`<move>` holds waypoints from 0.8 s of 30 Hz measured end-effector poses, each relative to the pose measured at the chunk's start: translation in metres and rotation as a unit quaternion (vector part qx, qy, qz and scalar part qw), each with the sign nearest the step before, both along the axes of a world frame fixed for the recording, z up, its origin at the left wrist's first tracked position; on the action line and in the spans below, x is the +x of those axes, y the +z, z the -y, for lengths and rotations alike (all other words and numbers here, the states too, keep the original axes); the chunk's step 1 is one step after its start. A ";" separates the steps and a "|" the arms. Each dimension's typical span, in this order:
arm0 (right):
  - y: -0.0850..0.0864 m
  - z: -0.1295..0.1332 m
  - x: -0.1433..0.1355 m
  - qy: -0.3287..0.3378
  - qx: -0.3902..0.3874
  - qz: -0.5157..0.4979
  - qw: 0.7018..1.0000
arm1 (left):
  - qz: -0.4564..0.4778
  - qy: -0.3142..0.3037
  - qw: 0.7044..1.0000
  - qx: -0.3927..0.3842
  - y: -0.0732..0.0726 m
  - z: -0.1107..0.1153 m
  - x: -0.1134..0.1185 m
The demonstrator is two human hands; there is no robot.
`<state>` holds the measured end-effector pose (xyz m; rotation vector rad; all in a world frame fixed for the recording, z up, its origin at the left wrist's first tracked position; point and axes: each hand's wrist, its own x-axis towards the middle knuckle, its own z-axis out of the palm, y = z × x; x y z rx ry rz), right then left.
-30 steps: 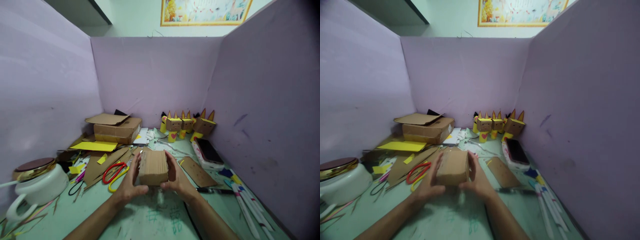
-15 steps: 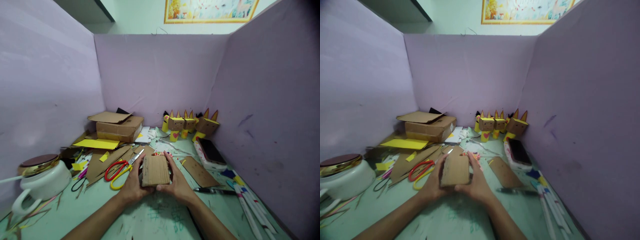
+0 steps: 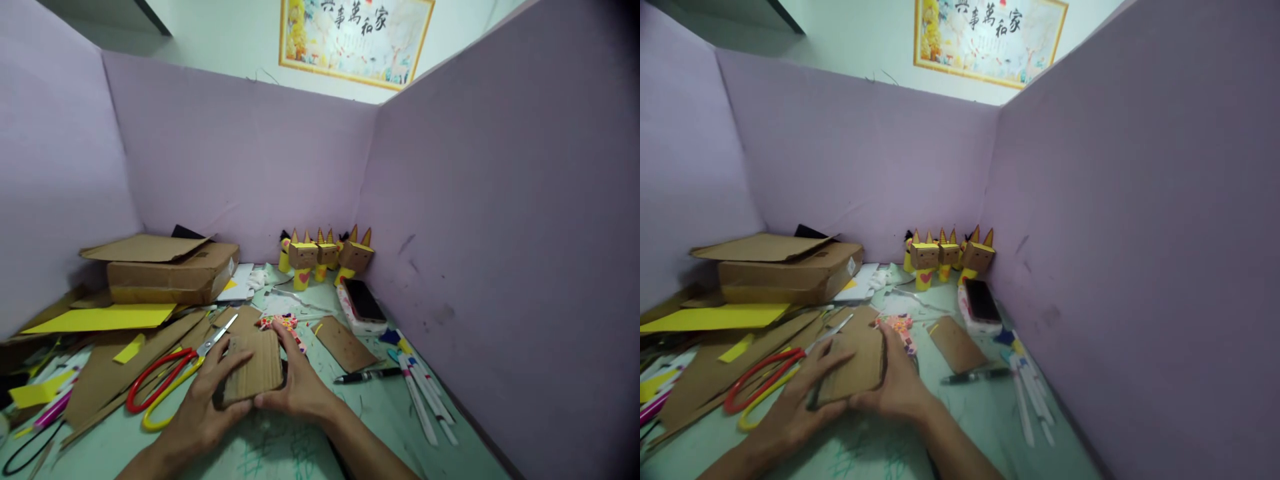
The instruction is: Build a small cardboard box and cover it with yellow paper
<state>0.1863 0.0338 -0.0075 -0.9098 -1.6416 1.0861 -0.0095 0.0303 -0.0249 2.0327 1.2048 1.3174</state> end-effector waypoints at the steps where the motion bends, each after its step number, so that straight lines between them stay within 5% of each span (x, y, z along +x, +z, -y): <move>1: -0.002 -0.001 0.000 0.001 0.004 0.004 1.000 | -0.012 0.009 1.000 0.005 0.000 0.001 0.000; 12: 0.002 -0.006 0.002 -0.028 0.039 0.030 0.998 | -0.019 -0.002 1.000 0.000 -0.002 -0.010 -0.002; 24: 0.006 0.003 -0.004 -0.038 -0.011 -0.051 0.998 | 0.014 -0.012 1.000 -0.020 0.014 0.000 0.000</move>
